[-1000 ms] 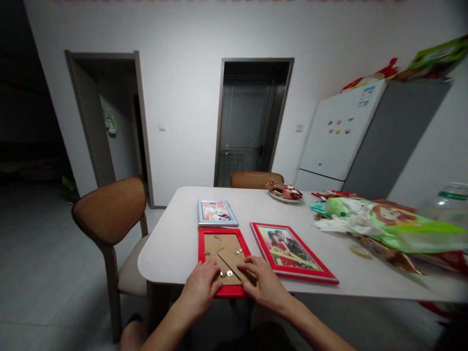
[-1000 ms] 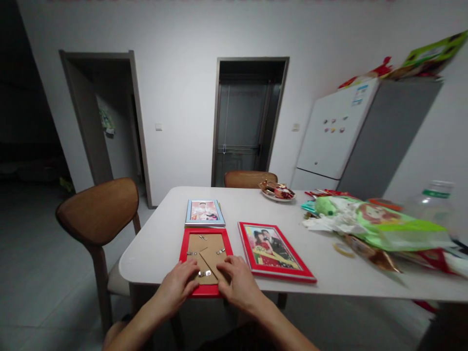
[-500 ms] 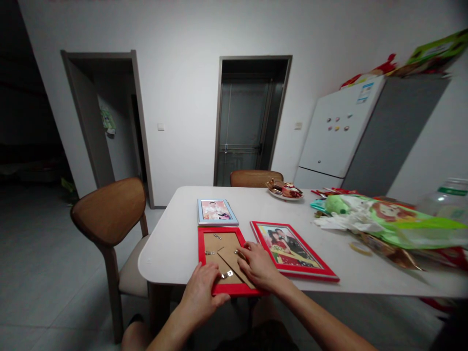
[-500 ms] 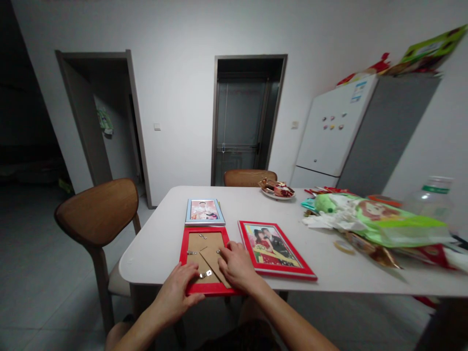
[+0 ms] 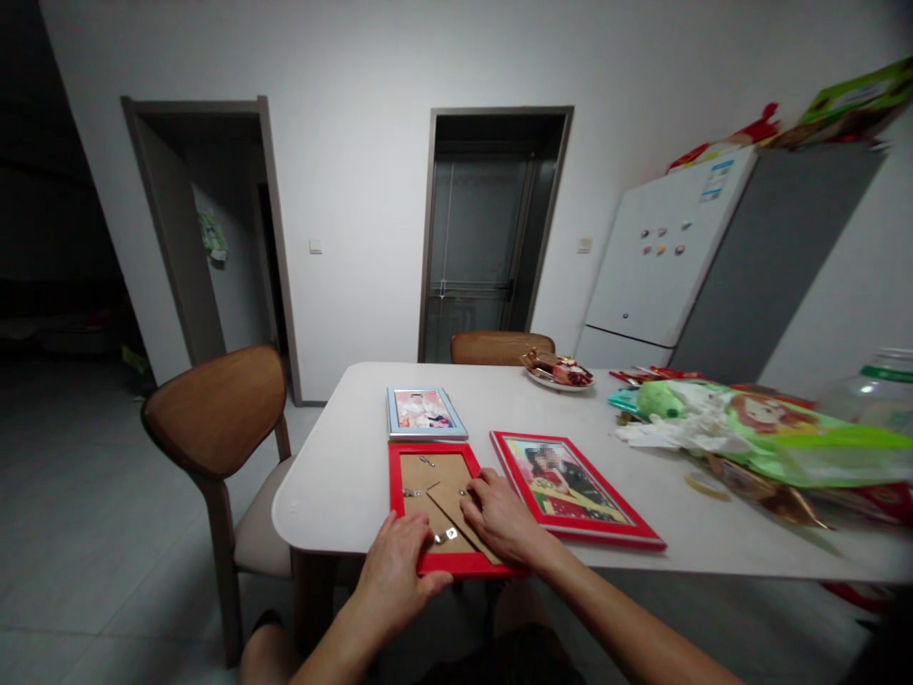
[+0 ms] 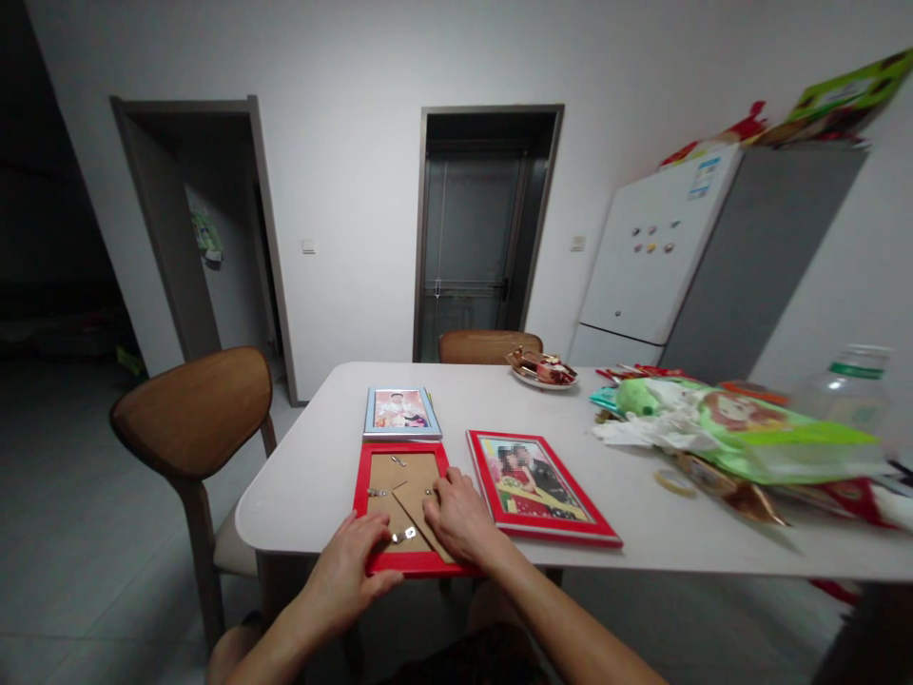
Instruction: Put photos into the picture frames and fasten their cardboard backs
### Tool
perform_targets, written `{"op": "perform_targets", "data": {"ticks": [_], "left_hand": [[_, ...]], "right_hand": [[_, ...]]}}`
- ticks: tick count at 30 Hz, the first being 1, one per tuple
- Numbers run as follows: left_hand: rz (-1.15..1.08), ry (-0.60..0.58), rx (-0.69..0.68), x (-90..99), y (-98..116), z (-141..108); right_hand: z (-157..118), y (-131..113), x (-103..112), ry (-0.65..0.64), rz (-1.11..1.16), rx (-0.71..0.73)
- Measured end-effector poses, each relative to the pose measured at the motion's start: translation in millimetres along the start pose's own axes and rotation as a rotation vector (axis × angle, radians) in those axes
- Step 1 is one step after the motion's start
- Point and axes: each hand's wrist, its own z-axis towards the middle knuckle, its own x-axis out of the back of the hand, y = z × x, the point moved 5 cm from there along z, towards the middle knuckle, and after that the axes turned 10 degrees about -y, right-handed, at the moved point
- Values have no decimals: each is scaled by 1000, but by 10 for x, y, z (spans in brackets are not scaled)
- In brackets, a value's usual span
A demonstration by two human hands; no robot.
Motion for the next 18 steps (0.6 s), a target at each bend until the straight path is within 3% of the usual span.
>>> {"op": "perform_targets", "data": {"ticks": [5, 10, 18], "left_hand": [[-12, 21, -8, -46, -45, -4], [-28, 48, -28, -52, -57, -4], [-68, 52, -41, 7, -10, 6]], "right_hand": [[-166, -182, 52, 83, 36, 154], [-391, -521, 69, -28, 117, 406], [-516, -566, 154, -91, 127, 450]]}}
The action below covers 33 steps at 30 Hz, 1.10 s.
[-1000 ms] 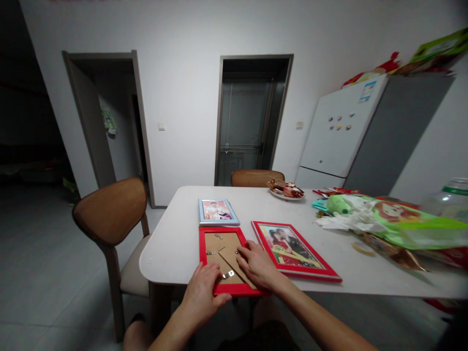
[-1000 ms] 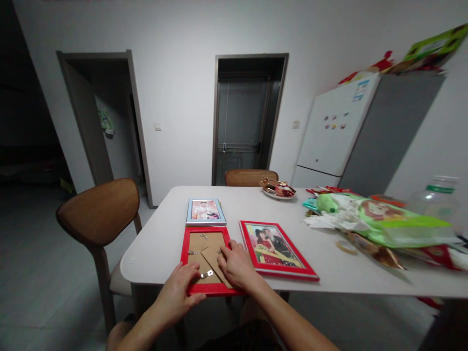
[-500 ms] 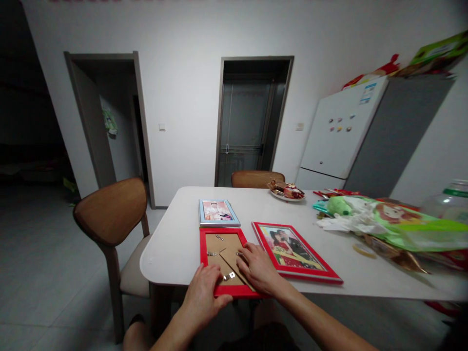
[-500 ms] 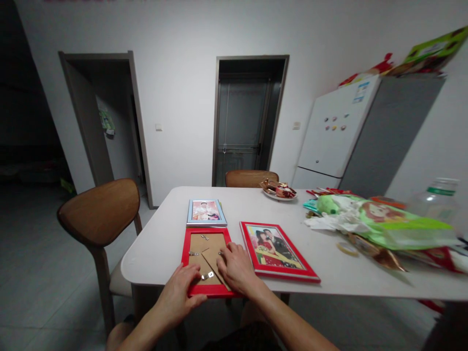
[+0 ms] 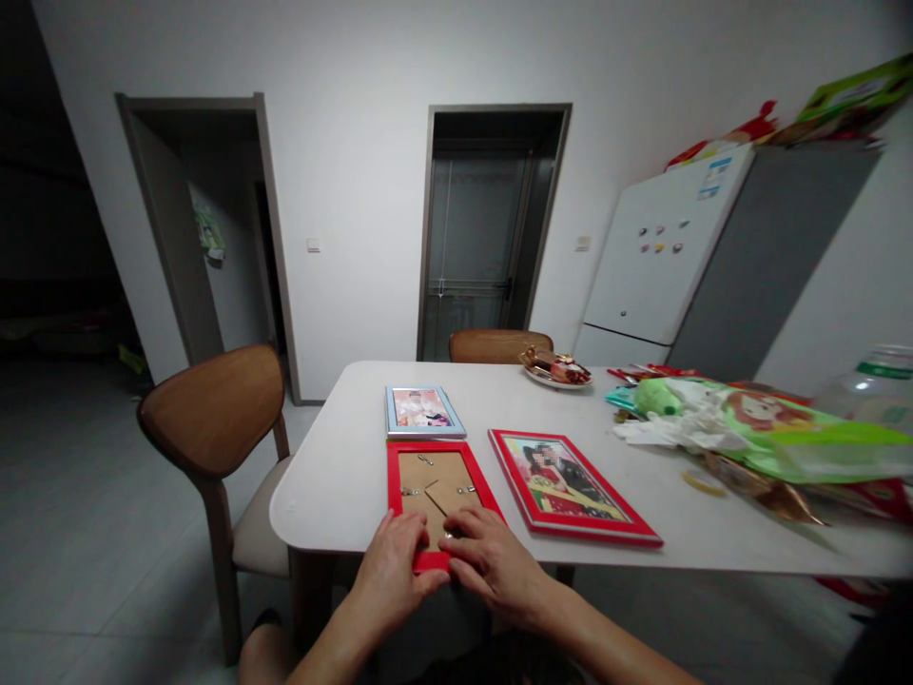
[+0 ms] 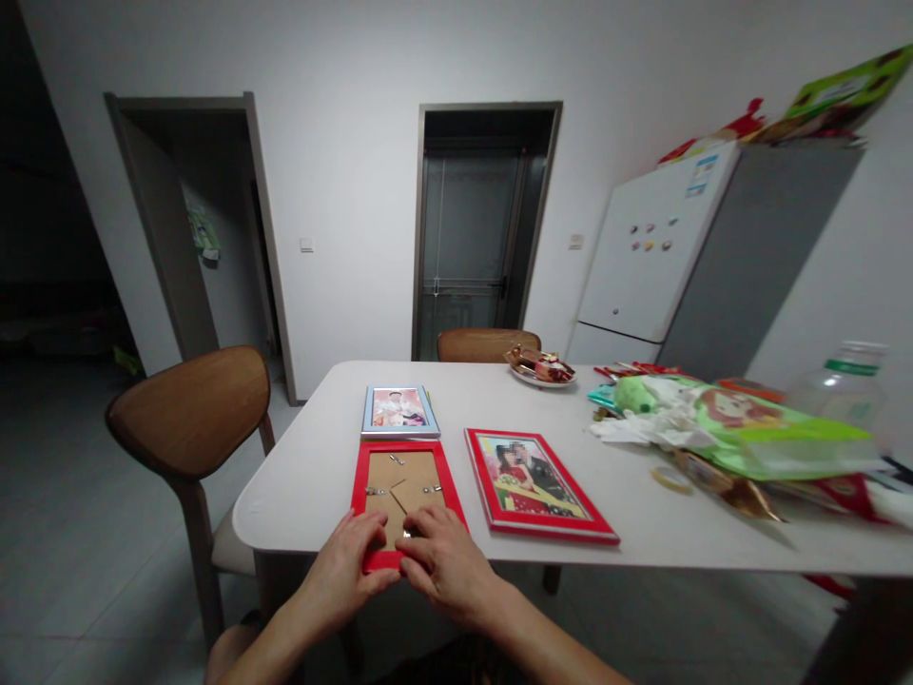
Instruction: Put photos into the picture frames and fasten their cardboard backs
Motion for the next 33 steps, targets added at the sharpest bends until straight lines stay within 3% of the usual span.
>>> {"op": "perform_targets", "data": {"ticks": [5, 8, 15, 23, 29, 33], "left_hand": [[-26, 9, 1, 16, -12, -7], [-17, -2, 8, 29, -11, -25], [-19, -4, 12, 28, -15, -84], [-50, 7, 15, 16, -51, -102], [-56, 0, 30, 14, -69, -111], [-47, 7, 37, 25, -63, -113]], "right_hand": [[100, 106, -36, 35, 37, -17], [312, 212, -75, 68, 61, -37], [805, 329, -181, 12, -51, -86], [873, 229, -233, -32, -44, -49], [963, 366, -280, 9, 122, -170], [992, 362, -259, 58, 81, -208]]}}
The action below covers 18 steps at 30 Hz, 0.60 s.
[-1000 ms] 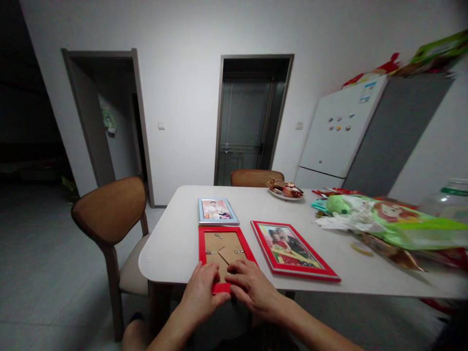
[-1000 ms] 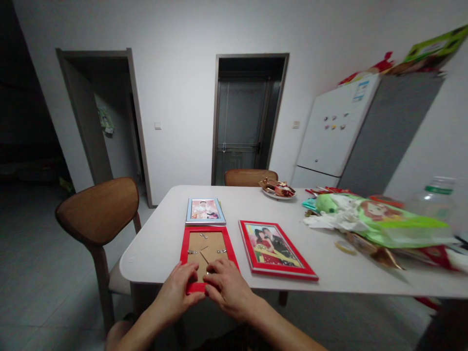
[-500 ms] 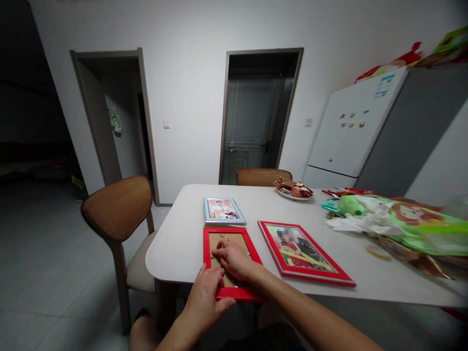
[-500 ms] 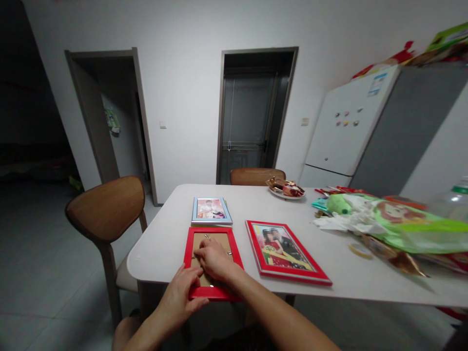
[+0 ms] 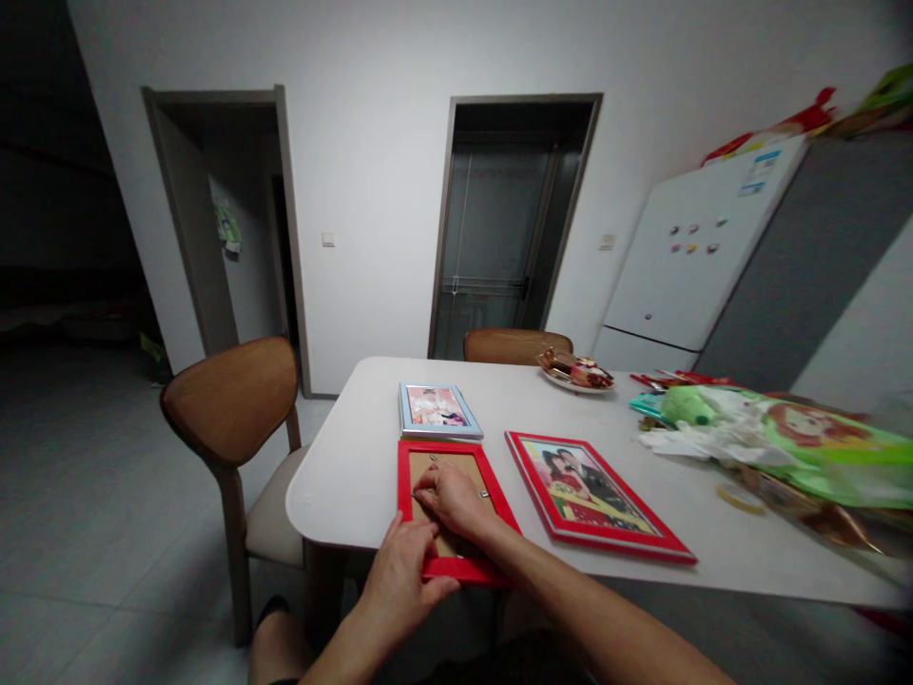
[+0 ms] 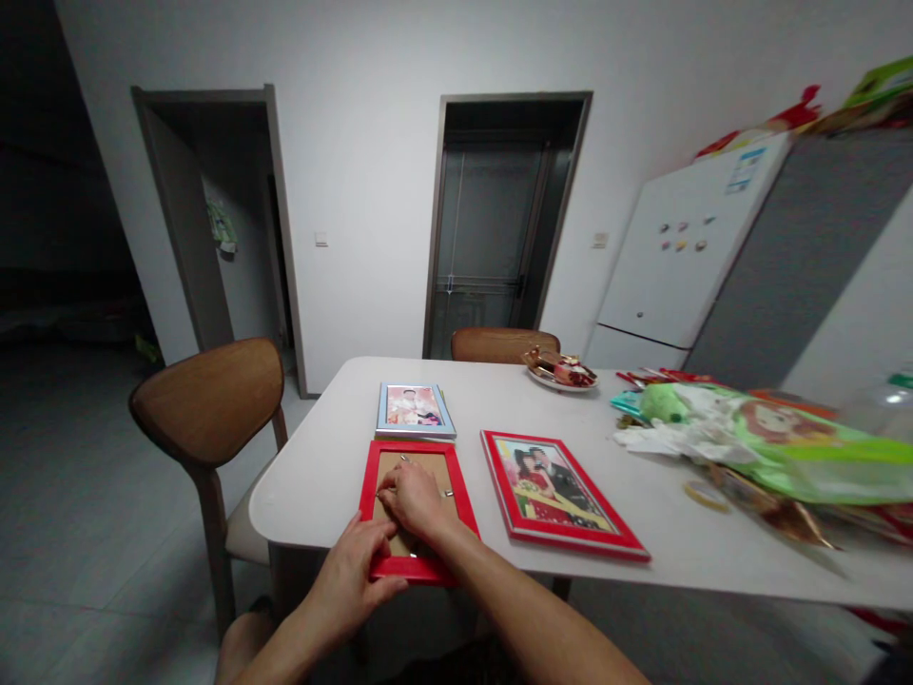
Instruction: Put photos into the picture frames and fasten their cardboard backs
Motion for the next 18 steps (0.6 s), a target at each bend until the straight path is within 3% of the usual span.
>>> {"op": "perform_targets", "data": {"ticks": [6, 13, 18], "left_hand": [[1, 0, 5, 20, 11, -7], [-10, 1, 12, 37, 16, -17], [-6, -16, 20, 34, 17, -37]], "right_hand": [[71, -11, -31, -57, -38, -113], [118, 48, -63, -64, 63, -36], [200, 361, 45, 81, 47, -265]]}}
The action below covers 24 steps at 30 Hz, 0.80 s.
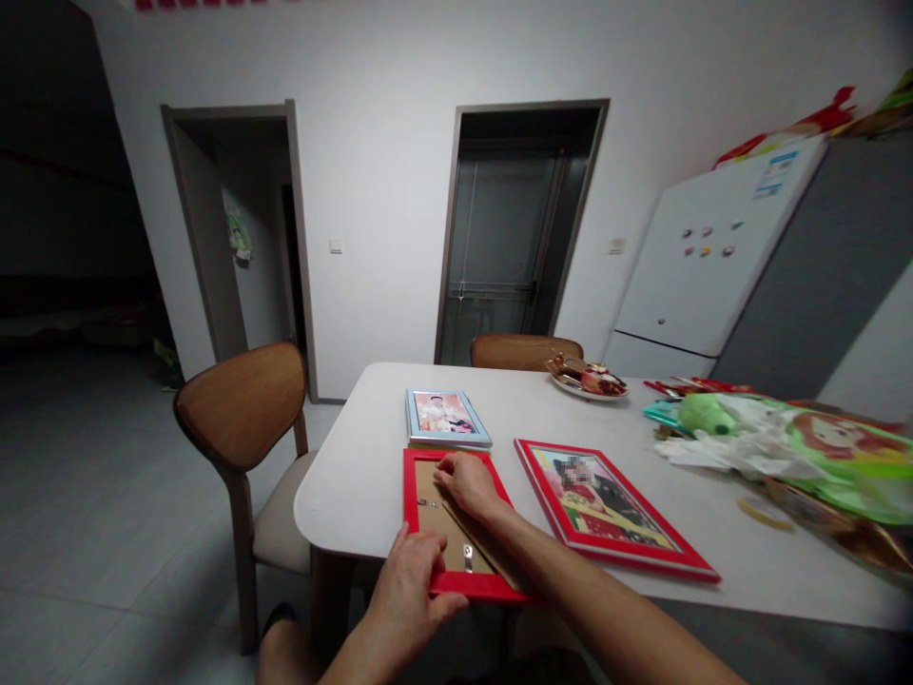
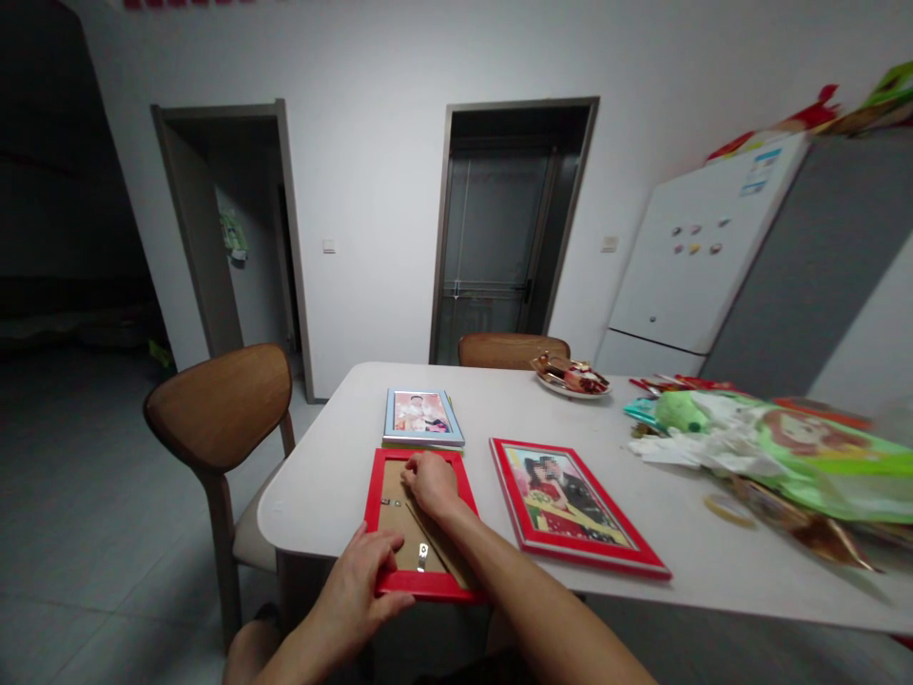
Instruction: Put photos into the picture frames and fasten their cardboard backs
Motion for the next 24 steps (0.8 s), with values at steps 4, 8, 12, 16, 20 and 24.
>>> {"op": "perform_targets", "data": {"ticks": [4, 8, 12, 16, 20, 24], "left_hand": [[9, -7, -6, -18, 8, -36], [19, -9, 1, -16, 16, -81], [62, -33, 42, 25, 72, -99], [204, -149, 78, -56, 189, -6], [264, -265, 56, -182, 244, 84], [120, -145, 12, 7, 270, 68]], "right_hand": [[123, 158, 8, 32, -40, -92], [199, 242, 3, 50, -50, -154], [216, 236, 25, 64, -19, -170], [122, 107, 114, 73, 67, -83], [-102, 71, 377, 93, 174, 10], [-404, 353, 738, 267, 569, -27]]}}
